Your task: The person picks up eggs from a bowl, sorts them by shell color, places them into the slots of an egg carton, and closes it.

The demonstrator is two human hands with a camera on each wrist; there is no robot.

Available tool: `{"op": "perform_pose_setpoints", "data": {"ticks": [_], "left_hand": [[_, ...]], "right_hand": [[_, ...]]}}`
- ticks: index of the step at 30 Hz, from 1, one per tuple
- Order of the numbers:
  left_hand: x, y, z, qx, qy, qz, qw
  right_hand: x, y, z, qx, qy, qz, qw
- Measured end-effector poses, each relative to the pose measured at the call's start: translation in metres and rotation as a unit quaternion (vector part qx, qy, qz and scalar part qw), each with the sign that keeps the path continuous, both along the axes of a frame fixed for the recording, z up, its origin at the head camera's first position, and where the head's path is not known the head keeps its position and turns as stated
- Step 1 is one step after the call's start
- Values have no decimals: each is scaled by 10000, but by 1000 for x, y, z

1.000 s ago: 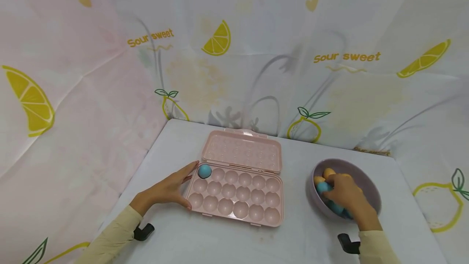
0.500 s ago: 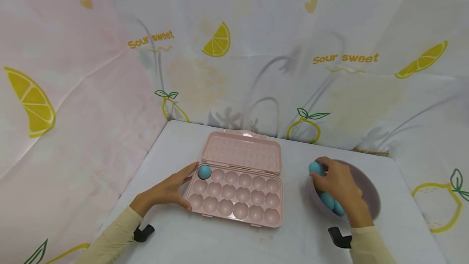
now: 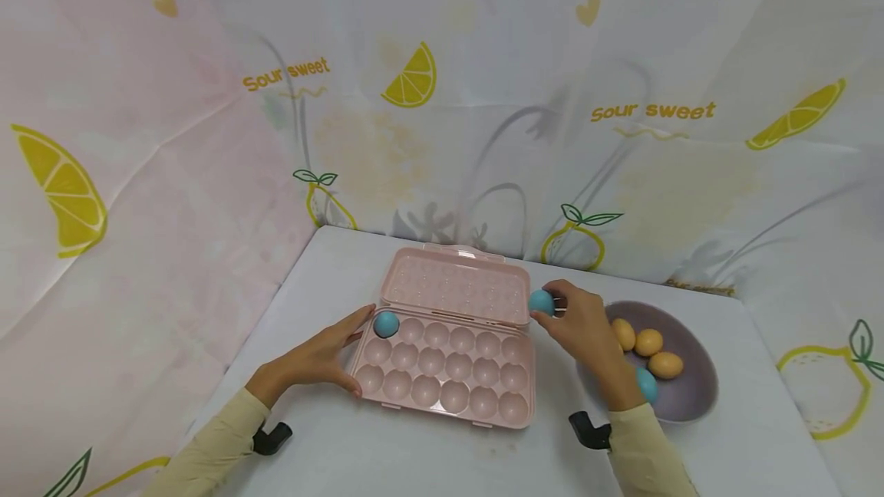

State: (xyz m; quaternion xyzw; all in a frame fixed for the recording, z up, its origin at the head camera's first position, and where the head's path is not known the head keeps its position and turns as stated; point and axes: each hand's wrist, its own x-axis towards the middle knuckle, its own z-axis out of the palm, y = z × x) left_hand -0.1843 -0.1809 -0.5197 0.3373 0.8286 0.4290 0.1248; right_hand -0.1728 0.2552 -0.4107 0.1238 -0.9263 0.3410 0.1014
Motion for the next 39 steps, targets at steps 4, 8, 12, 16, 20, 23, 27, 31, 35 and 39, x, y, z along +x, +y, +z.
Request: {"op": "perform_pose_setpoints", "data": {"ticks": [4,8,12,16,20,23,27,31,35,39], "left_hand": [[-1,0,-1,32,10,-11,10000],[-2,0,0,-10,-21,-3,10000],[-2,0,-1,-63,40,-16,10000],[-3,-1,-1,-30,39,4,10000],[-2,-1,-2,21,-43,21,10000],[-2,-1,-2,2,-53,20,10000],[-2,-1,-2,-12,-48,38,10000],[-1,-1,0,20,-85,22,10000],[-1,-1,-1,44,-34,-8,10000],[-1,-1,-1,82,-28,-27,10000]], "right_hand": [[-6,-20,-6,-233,-90,191,9995],[-10,-40,-16,-431,-171,446,9979],[-13,-60,-27,-654,-279,582,9958],[-17,-80,-34,-841,-406,699,9932],[-20,-100,-39,-994,-486,893,9898],[-21,-115,-42,-1089,-569,1004,9873],[-22,-133,-45,-1128,-679,1080,9854],[-23,-148,-50,-1097,-710,1111,9852],[-24,-160,-54,-1226,-808,1215,9817],[-25,-168,-60,-1319,-859,1336,9785]]}}
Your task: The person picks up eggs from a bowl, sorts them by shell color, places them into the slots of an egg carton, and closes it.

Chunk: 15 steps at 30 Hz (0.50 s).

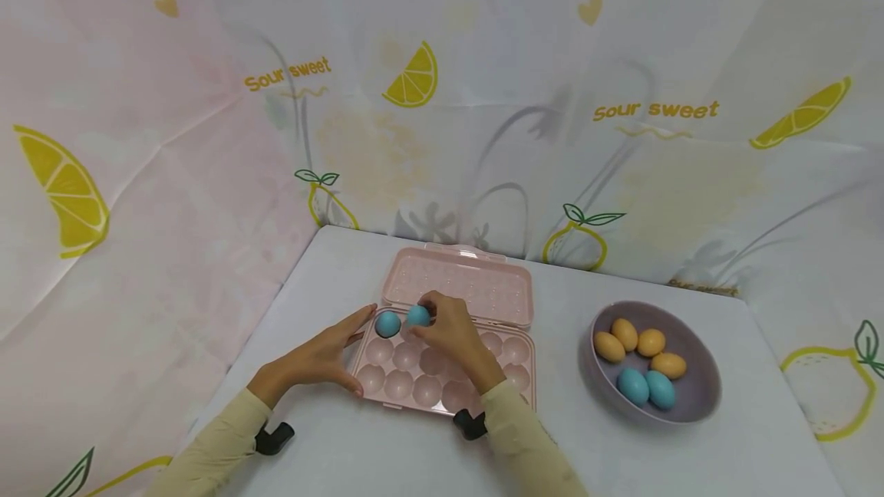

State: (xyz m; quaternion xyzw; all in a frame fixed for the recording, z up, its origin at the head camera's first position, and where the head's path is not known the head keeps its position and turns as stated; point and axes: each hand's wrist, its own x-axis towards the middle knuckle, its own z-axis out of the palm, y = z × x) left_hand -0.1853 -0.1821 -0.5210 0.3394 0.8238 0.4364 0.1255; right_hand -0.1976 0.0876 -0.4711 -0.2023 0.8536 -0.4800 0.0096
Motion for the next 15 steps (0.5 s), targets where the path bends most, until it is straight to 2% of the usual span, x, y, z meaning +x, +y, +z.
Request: {"op": "perform_pose_setpoints", "data": {"ticks": [8,10,12,15], "left_hand": [[1,1,1,18,-61,7,10000],[3,2,5,25,-90,31,10000],[7,5,15,55,-144,33,9999],[6,5,15,45,-160,16,9999]], "right_hand": [[2,-8,-13,378,-165,-167,9990],[3,-9,-15,403,-199,-231,9987],[4,-10,-17,444,-203,-300,9984],[4,-11,-18,505,-149,-381,9979]]}}
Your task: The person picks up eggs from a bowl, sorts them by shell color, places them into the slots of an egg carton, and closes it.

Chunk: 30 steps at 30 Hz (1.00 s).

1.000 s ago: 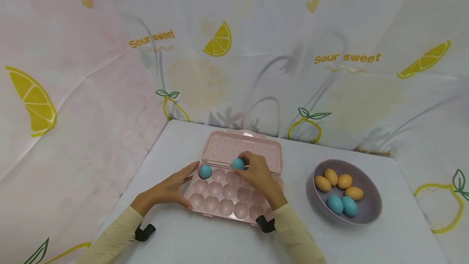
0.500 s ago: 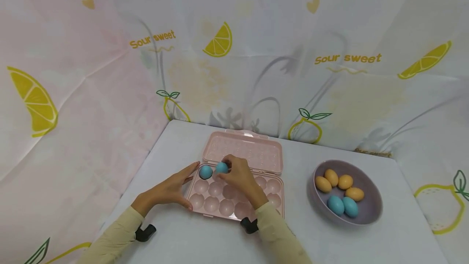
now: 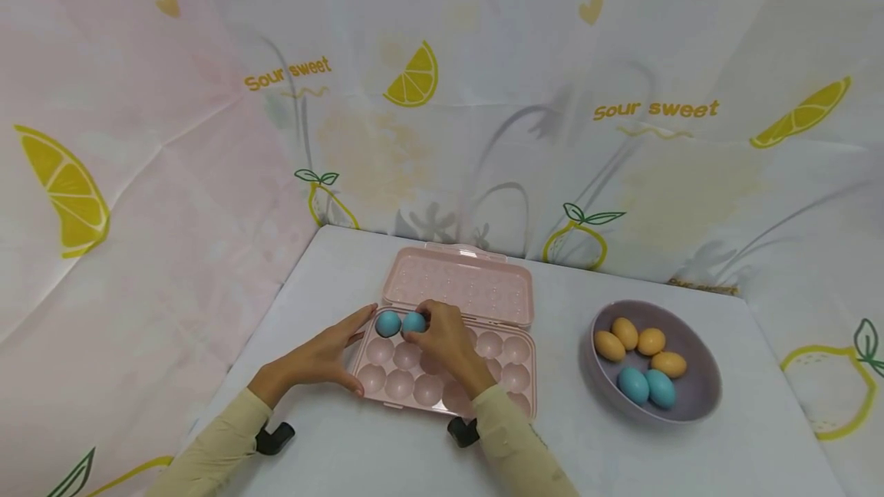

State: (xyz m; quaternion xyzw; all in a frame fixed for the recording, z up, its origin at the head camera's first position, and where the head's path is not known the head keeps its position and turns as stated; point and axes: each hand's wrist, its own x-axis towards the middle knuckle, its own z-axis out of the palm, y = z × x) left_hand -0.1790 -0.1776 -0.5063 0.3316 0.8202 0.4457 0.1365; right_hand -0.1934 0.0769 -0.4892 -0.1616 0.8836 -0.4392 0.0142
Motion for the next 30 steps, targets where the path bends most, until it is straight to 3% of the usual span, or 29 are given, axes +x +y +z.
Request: {"op": "perform_pose_setpoints", "data": {"ticks": [4,15,18,25,30], "left_hand": [[-6,-4,-12,-78,27,-34,10000],[-5,-3,-12,-108,19,49,9999],[-2,0,-5,-45,28,77,10000],[9,5,24,51,-59,-28,10000],[10,5,27,29,-46,-50,10000]], "right_hand": [[0,-1,-3,5,155,-41,9999],[1,-3,-15,376,666,-152,9970],[1,-4,-15,365,639,-171,9971],[2,-4,-15,392,594,-182,9973],[4,-4,-14,379,495,-215,9978]]}}
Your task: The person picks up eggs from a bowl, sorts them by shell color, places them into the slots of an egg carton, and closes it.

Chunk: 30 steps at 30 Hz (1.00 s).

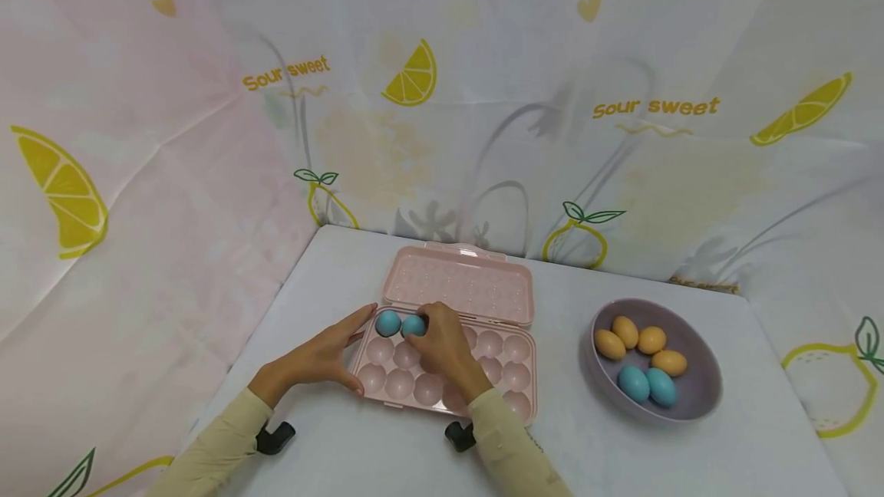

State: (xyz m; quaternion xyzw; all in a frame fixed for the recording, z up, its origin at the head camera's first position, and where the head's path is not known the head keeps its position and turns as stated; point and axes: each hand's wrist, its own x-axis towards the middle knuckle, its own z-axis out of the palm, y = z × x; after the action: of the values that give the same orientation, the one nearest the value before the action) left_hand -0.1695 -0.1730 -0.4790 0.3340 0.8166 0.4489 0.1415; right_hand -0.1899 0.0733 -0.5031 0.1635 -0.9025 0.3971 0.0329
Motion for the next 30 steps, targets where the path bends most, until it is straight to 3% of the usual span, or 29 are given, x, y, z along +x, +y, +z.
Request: {"op": "perform_pose_setpoints", "data": {"ticks": [9,17,25,30], "left_hand": [[-1,0,-5,73,2,27,10000],[-1,0,-6,68,-64,110,9999],[-1,1,-6,49,-45,114,9999],[-1,0,-4,18,45,70,10000]], "right_hand": [[0,4,7,-68,96,7,9999],[2,18,23,-375,377,-2,9986],[3,41,34,-218,218,-346,9989],[5,60,38,-74,483,-355,9982]]}}
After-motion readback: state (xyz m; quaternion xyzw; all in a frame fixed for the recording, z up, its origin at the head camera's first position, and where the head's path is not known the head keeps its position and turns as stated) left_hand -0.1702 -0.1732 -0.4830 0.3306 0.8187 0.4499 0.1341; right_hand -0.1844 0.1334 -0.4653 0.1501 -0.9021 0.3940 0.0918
